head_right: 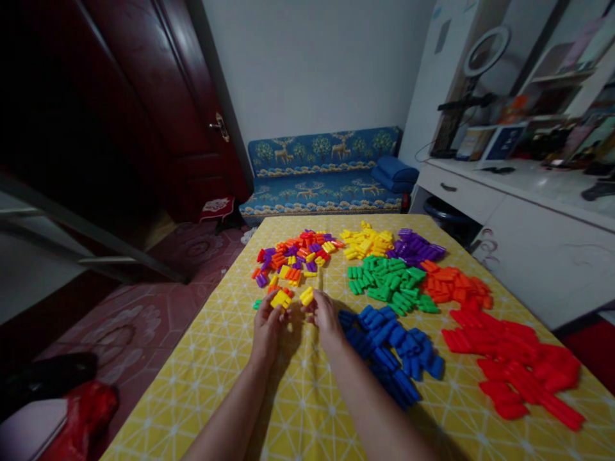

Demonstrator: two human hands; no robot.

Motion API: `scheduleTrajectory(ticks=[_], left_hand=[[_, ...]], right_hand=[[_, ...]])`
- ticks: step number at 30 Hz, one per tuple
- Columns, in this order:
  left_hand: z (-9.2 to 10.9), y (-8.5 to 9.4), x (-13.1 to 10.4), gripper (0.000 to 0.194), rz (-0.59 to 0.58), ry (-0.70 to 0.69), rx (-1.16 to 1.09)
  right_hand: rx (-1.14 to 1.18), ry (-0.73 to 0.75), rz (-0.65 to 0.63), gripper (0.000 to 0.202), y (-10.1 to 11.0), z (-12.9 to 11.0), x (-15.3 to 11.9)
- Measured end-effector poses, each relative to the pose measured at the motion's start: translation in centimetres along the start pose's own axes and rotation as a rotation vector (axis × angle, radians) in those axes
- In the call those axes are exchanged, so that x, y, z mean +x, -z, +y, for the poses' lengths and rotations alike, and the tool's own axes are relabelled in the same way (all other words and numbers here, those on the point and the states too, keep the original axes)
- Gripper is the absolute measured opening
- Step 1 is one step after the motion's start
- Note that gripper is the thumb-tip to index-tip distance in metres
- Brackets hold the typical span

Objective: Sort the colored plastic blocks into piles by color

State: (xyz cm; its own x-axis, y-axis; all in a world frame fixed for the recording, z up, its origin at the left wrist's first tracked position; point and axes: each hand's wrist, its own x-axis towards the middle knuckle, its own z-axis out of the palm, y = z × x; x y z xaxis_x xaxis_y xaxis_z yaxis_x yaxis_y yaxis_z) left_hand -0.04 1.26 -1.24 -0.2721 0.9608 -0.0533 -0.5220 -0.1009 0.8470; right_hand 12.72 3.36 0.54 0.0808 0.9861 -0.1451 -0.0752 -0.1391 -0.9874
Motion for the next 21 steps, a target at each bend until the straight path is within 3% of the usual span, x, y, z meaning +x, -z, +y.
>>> scheduleTrajectory(ticks=[5,10,13,17,21], left_hand=[[0.0,0.0,-0.2,0.05,-0.018,0.002,0.044],[-0.2,0.1,-0.1,0.048,-0.023,-0.009,0.05],[-0.3,0.1,-0.2,0.047,-0.037,-0.003,0.054],[-0.4,0.0,-0.4,0.049,-0.103,0.018,0.08],[-0.1,-0.3,-0.6,0.054,-0.149,0.016,0.09]], right_hand=[[0.301,-0.135,-0.068,0.021,1.0,-2.7,1.8],[0.317,-0.065,0.116,0.017,4.7,-7.8,8.1],[0.312,-0.044,0.222,0.014,6.0,-9.0,9.7],[0.274,-0.036,0.185,0.028,3.8,-6.0,6.2],[0.2,-0.007,0.002,0.051,-0.1,-0.7,0.9]])
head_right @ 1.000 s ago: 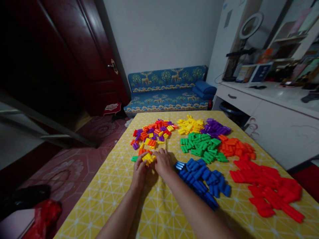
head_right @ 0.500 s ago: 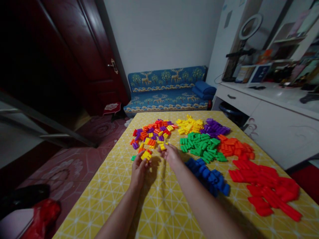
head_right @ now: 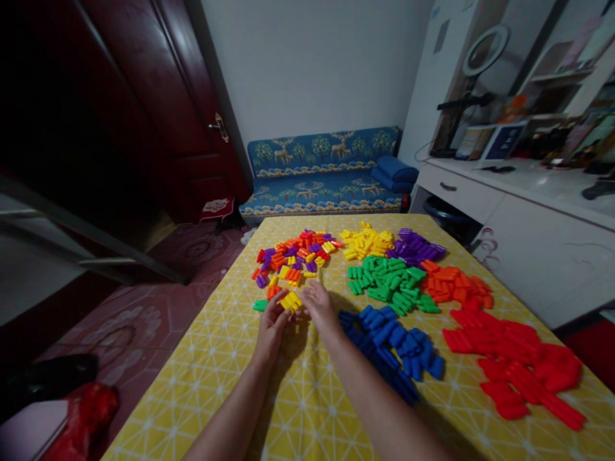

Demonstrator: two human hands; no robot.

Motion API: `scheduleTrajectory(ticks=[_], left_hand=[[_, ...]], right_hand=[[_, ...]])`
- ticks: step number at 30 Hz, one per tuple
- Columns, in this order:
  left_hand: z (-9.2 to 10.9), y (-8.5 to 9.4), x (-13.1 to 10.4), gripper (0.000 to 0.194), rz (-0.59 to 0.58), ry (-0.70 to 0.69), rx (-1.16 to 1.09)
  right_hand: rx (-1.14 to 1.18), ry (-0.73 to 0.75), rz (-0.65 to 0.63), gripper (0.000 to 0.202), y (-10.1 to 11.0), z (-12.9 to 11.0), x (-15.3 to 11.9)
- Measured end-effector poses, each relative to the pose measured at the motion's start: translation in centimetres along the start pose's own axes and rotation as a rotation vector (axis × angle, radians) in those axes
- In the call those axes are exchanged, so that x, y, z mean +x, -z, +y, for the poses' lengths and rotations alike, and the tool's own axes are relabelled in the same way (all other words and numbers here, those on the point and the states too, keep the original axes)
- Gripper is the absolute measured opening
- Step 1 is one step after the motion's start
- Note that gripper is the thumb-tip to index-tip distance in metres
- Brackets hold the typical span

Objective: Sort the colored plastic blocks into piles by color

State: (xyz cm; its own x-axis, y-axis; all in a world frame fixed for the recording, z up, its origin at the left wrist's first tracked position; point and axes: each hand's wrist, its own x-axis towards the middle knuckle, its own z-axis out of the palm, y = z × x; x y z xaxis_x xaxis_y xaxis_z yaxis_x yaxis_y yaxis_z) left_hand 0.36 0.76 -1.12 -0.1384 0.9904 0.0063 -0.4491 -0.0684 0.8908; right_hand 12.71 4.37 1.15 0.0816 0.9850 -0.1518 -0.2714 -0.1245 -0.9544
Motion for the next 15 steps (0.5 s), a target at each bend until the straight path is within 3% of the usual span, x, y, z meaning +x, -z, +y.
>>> scheduleTrajectory(ticks=[3,8,12,15], left_hand=[[0.3,-0.3,-0.2,0.058,-0.043,0.036,-0.007],[0.2,-0.7,-0.7,0.058,-0.071,0.021,0.083],[0.0,-0.3,-0.7,0.038,0.028,-0.129,0.33],[0.2,0.7,0.0,0.025,0.161,-0.363,0.631]], right_hand=[[-0.084,0.122,-0.087,0.051,-0.6,3.3,-2.1],[-0.231,0.251,0.017,0.036,0.8,4.9,-2.9],[-0.222,0.294,0.09,0.03,0.8,4.3,-3.5],[-0.138,0.243,0.102,0.032,0.3,3.9,-3.8]])
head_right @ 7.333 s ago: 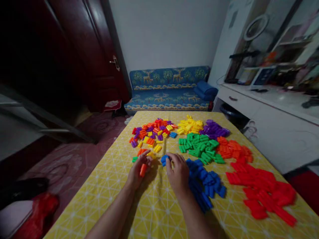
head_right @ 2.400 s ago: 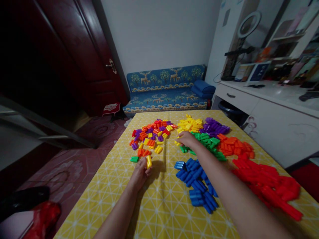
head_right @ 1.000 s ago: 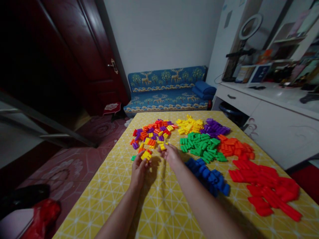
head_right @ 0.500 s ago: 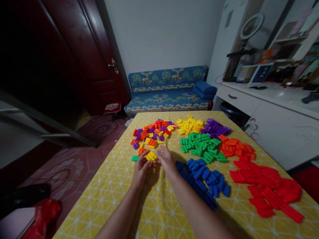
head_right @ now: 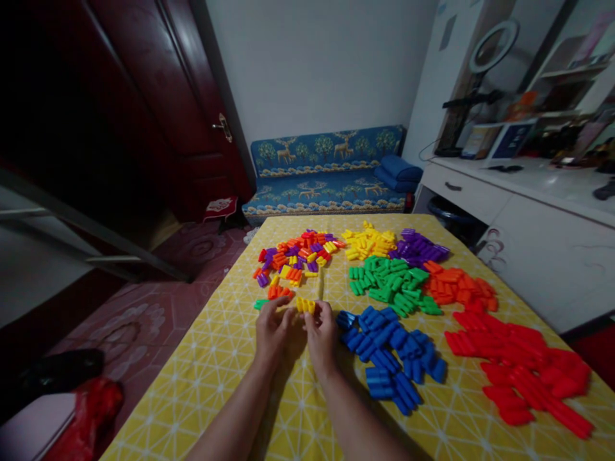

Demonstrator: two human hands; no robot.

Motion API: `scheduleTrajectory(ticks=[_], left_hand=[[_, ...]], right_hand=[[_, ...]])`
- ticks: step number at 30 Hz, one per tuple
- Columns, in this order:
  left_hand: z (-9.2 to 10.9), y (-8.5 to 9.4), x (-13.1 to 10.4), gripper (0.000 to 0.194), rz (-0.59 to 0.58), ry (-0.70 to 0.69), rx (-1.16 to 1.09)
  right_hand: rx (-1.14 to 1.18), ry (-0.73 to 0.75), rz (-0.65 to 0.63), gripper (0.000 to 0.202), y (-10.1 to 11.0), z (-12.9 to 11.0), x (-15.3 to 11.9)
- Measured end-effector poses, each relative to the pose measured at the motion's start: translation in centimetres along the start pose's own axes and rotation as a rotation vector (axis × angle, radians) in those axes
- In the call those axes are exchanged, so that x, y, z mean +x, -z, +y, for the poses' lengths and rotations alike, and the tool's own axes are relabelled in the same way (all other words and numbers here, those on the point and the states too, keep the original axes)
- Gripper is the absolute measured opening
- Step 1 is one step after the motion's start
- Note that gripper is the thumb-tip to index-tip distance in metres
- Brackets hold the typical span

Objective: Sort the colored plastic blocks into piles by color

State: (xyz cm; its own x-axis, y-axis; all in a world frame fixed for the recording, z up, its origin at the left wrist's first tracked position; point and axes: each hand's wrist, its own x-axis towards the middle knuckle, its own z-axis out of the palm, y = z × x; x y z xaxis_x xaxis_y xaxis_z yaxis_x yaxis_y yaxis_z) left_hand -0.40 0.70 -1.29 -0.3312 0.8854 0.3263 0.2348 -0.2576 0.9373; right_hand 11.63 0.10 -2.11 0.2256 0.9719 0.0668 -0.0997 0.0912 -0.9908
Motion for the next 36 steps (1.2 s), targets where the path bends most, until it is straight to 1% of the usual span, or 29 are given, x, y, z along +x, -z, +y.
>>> scheduleTrajectory(ticks=[2,3,5,6,8,10,14,17,20,22,23,24,27,28,30,32,33,34,36], left_hand=[[-0.6,0.7,0.9,0.031,0.038,-0.141,0.26],[-0.9,0.9,1.4,0.038,0.024,-0.183,0.394],[-1.3,1.2,2.3,0.05,-0.038,-0.209,0.63],[-1.4,1.3,2.7,0.051,-0.078,-0.204,0.724],[-1.3,1.1,3.3,0.044,-0.147,-0.185,0.863],[-1.2,0.8,3.6,0.035,-0.181,-0.177,0.938],[-1.3,0.8,3.7,0.03,-0.172,-0.209,0.916],[-1.9,1.5,3.7,0.027,-0.101,-0.239,0.845],[-2.3,2.2,3.6,0.022,0.004,-0.278,0.714],[-2.1,2.4,3.3,0.02,0.028,-0.304,0.604],[-1.8,2.4,3.1,0.02,0.003,-0.315,0.559],[-1.5,2.3,2.8,0.02,-0.047,-0.323,0.526],[-0.4,1.7,1.7,0.022,-0.284,-0.334,0.469],[0.0,1.5,1.3,0.024,-0.357,-0.338,0.457],[0.6,1.2,0.9,0.028,-0.453,-0.357,0.458],[0.9,1.2,0.9,0.028,-0.487,-0.387,0.492],[1.0,1.3,1.1,0.027,-0.481,-0.4,0.516],[1.1,1.5,1.2,0.025,-0.458,-0.406,0.54],[1.0,2.2,1.7,0.025,-0.379,-0.393,0.58]], right_hand=[[0.024,-0.029,0.013,0.032,-0.2,-0.1,0.0],[0.019,-0.03,0.014,0.032,-0.3,0.0,0.0],[-0.004,-0.019,0.011,0.03,-0.3,0.2,0.1],[-0.014,-0.014,0.007,0.029,-0.3,0.3,0.1],[-0.027,-0.01,-0.003,0.029,-0.3,0.5,0.2],[-0.039,-0.008,-0.008,0.029,-0.2,0.5,0.2],[-0.067,-0.001,-0.028,0.032,-0.2,0.2,0.0],[-0.135,0.024,-0.078,0.03,-0.2,-0.1,-0.1],[-0.254,0.153,-0.065,0.027,0.0,-0.1,0.0],[-0.3,0.234,-0.021,0.029,0.0,0.0,0.0],[-0.302,0.249,-0.008,0.03,0.0,0.0,0.0],[-0.29,0.25,-0.003,0.032,0.0,0.0,0.0],[-0.234,0.274,-0.034,0.045,0.0,-0.1,-0.1],[-0.222,0.304,-0.05,0.044,0.0,-0.3,-0.2],[-0.214,0.37,-0.066,0.033,0.1,-0.5,-0.2],[-0.21,0.381,-0.048,0.023,0.2,-0.5,-0.2],[-0.2,0.354,-0.025,0.022,0.2,-0.5,-0.1],[-0.184,0.31,0.006,0.023,0.3,-0.4,-0.1],[-0.131,0.208,0.064,0.029,0.4,-0.2,0.1]])
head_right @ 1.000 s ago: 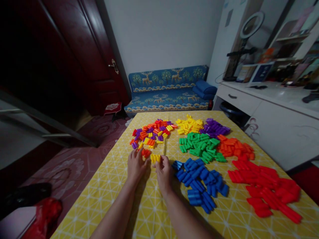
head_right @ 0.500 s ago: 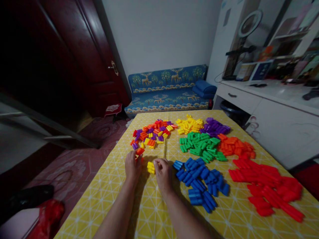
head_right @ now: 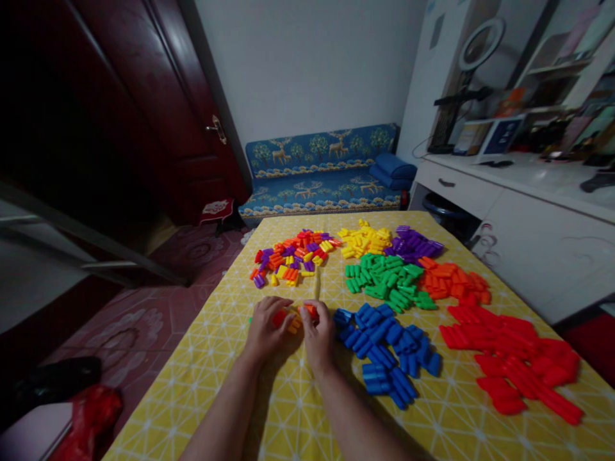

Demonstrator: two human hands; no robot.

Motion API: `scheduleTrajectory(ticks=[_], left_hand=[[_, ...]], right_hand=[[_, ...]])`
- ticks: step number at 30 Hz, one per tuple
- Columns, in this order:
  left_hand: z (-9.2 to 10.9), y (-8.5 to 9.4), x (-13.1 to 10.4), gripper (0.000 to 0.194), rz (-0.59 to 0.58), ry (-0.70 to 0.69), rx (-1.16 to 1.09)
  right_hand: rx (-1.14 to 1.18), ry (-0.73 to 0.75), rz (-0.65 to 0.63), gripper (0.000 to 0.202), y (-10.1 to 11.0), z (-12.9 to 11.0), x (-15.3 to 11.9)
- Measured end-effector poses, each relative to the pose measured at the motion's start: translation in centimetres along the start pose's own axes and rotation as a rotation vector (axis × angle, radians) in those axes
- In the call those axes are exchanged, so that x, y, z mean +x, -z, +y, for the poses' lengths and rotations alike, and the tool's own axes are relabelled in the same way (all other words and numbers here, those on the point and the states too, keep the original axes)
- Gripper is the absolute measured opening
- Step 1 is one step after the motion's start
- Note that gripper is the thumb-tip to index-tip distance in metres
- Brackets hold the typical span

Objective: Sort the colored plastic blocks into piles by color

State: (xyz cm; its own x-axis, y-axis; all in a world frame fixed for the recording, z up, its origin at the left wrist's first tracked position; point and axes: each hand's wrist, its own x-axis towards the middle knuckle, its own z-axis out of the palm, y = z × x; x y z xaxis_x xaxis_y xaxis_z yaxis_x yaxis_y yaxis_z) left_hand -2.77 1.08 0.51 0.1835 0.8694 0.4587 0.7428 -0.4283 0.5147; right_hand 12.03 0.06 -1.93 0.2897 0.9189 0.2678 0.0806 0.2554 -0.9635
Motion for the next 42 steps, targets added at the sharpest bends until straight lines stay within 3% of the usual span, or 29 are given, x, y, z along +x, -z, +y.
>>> scheduleTrajectory(ticks=[3,9,15,17,20,23,27,29,33,35,37,40,42], left_hand=[[-1.0,0.9,-0.1,0.035,0.026,0.073,0.034],[-2.4,0.9,-0.6,0.055,-0.165,-0.004,0.016],[-3.3,0.0,-0.2,0.042,0.058,0.097,-0.238],[-2.4,-0.1,-0.1,0.034,0.156,0.148,-0.394],[0.3,-0.8,-0.3,0.028,0.24,0.331,-0.726],[3.3,-2.0,-0.7,0.031,0.105,0.474,-1.074],[4.8,-2.9,-1.1,0.033,-0.186,0.481,-1.275],[4.5,-2.8,-1.1,0.032,-0.216,0.46,-1.239],[3.4,-2.8,-0.9,0.032,-0.13,0.408,-1.074],[3.1,-2.9,-0.9,0.034,-0.099,0.421,-0.993],[3.0,-3.1,-1.0,0.035,-0.07,0.446,-0.941],[2.7,-3.5,-1.1,0.035,-0.023,0.467,-0.932],[2.4,-3.6,-1.0,0.036,-0.009,0.459,-0.947]], right_hand=[[0.056,-0.084,0.036,0.034,0.0,0.2,0.1],[0.044,-0.097,-0.005,0.035,0.0,0.2,0.1],[0.04,-0.115,-0.018,0.036,0.0,0.4,0.0],[0.058,-0.127,-0.017,0.037,-0.1,0.2,-0.1],[0.089,-0.133,0.009,0.038,-0.1,0.0,0.0],[0.097,-0.088,0.052,0.036,0.1,0.1,0.1],[0.146,-0.099,0.093,0.034,0.4,0.1,0.1],[0.15,-0.089,0.146,0.035,0.4,-0.3,-0.2],[0.168,-0.036,0.138,0.033,0.7,-2.7,-0.8],[0.163,-0.012,0.156,0.034,2.0,-4.1,-0.1],[0.128,0.03,0.27,0.036,4.7,-4.8,1.9],[0.084,0.063,0.536,0.042,10.9,-3.4,7.0],[0.046,-0.017,0.662,0.05,15.6,-1.5,10.7]])
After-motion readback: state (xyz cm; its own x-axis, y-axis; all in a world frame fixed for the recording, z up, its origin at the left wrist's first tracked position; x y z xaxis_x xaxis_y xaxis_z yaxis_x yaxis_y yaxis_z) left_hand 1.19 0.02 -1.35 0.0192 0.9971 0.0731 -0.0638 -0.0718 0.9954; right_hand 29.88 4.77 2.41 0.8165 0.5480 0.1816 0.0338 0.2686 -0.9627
